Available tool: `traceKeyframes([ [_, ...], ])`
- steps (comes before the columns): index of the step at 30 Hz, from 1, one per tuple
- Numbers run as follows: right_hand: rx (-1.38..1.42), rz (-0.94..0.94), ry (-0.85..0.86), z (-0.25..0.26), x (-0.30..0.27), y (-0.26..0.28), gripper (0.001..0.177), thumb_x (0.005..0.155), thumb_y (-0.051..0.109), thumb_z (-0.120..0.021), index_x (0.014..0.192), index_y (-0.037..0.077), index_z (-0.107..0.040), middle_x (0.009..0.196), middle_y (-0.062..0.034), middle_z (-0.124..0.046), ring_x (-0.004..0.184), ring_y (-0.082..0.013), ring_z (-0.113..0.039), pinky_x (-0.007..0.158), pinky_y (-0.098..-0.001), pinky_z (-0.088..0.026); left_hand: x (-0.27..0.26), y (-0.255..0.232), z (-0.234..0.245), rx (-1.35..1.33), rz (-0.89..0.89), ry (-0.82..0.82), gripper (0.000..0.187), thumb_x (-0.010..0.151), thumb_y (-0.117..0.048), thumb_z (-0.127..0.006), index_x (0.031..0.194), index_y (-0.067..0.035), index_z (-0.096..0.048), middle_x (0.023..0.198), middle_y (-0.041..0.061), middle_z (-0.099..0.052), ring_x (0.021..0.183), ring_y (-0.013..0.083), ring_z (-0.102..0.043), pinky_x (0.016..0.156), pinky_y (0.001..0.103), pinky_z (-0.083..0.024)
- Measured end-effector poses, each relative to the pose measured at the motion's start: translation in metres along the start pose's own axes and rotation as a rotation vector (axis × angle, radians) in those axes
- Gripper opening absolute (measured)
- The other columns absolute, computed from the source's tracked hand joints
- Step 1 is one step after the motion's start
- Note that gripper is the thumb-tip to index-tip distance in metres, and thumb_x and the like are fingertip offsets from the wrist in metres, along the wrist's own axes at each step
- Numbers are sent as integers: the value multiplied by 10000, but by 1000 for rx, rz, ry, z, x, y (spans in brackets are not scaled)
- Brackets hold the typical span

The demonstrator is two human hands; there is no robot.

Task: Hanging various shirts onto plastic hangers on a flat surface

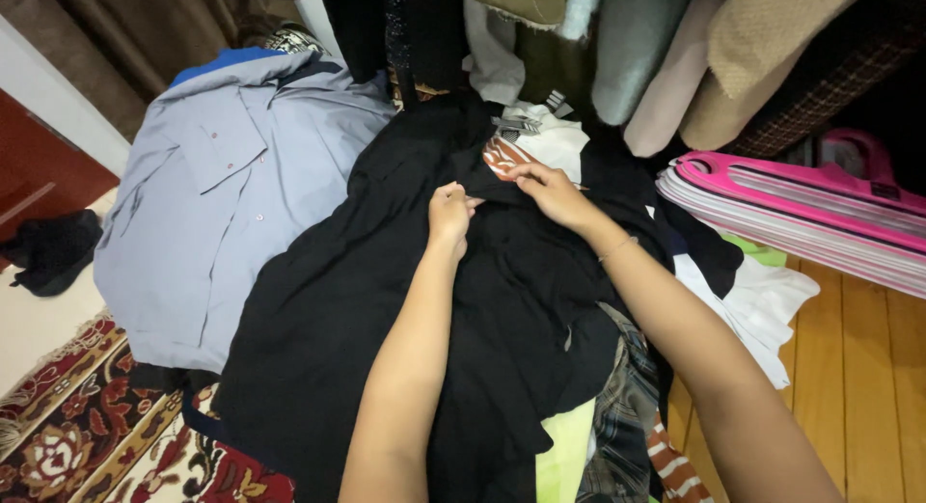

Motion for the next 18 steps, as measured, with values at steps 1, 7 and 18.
traceKeyframes([
  [1, 1, 3, 1, 2, 2, 6, 265, 1004, 218, -598, 1215, 176, -753, 1243, -137, -722, 1193, -333, -647, 987, -464, -500, -6, -5, -1, 0, -3, -3, 393, 1013, -113, -447, 1353, 60, -541, 1020, 133, -705, 889, 133, -731, 778, 201, -550],
  [7, 244, -296, 184, 38, 19, 44, 281, 959, 175, -609, 1175, 127, -782, 1154, -125, -730, 1021, -240, -655, 858, -402, -564, 11, 12, 1, -62, 46, 31, 389, 1042, -142, -450, 1400, 6, -488, 1149, 227, -718, 1020, 231, -763, 877, 313, -563],
  [18, 231, -442, -345, 126, 68, -144, 468, 915, 81, -715, 1370, 48, -612, 1012, -107, -678, 579, -114, -595, 421, -210, -507, 27, 11, 29, -696, 10, -385, 374, 962, -161, -445, 1190, -31, -711, 1163, 296, -693, 1064, 397, -707, 933, 511, -588],
])
Point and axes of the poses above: each hand's wrist, its own x-axis towards the middle knuckle, its own z-axis out of the back of the hand, y = z × x, the point moved 2 cm from there along x, towards the middle knuckle
